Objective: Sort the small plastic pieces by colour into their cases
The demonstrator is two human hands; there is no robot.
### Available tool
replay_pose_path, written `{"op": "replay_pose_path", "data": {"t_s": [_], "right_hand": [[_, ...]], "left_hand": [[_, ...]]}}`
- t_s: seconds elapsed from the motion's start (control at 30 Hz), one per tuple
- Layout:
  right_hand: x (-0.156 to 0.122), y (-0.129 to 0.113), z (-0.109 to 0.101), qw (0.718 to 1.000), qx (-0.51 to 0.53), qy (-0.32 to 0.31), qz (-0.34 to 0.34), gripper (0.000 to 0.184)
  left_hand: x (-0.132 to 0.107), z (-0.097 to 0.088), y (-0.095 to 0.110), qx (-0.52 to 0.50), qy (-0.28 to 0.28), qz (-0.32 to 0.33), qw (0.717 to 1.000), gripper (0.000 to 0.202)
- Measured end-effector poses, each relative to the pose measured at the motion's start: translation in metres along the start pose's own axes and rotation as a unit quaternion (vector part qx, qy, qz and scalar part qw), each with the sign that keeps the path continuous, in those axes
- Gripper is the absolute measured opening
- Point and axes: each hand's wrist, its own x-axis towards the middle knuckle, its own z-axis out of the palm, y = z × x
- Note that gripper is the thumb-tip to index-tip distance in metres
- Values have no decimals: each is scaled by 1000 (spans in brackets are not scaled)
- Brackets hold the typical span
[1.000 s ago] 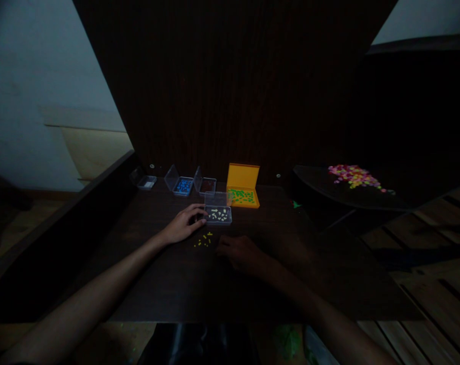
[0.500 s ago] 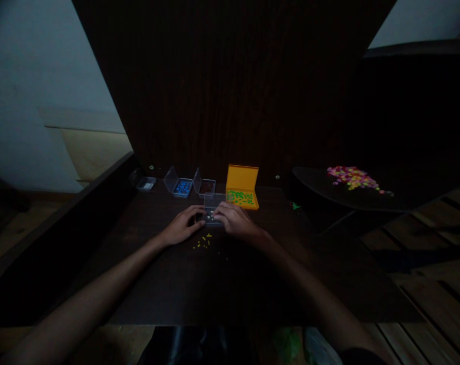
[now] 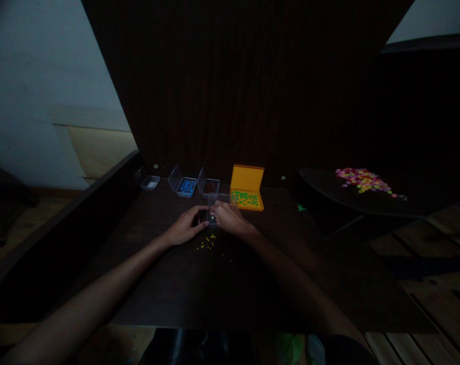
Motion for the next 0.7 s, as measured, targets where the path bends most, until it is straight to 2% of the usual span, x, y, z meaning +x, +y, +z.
{"op": "replay_pose_path", "data": {"t_s": [0.23, 0.5, 0.7], "right_hand": [[-3, 1, -3, 1000, -12, 0, 0, 28], [-7, 15, -2, 992, 93, 61, -53, 26], [-5, 16, 0, 997, 52, 37, -43, 26]], "left_hand": [[0, 1, -1, -20, -2, 10, 1000, 35], [0, -1, 1, -20, -8, 9, 1000, 33], [0, 0, 0, -25, -3, 9, 1000, 33]]}}
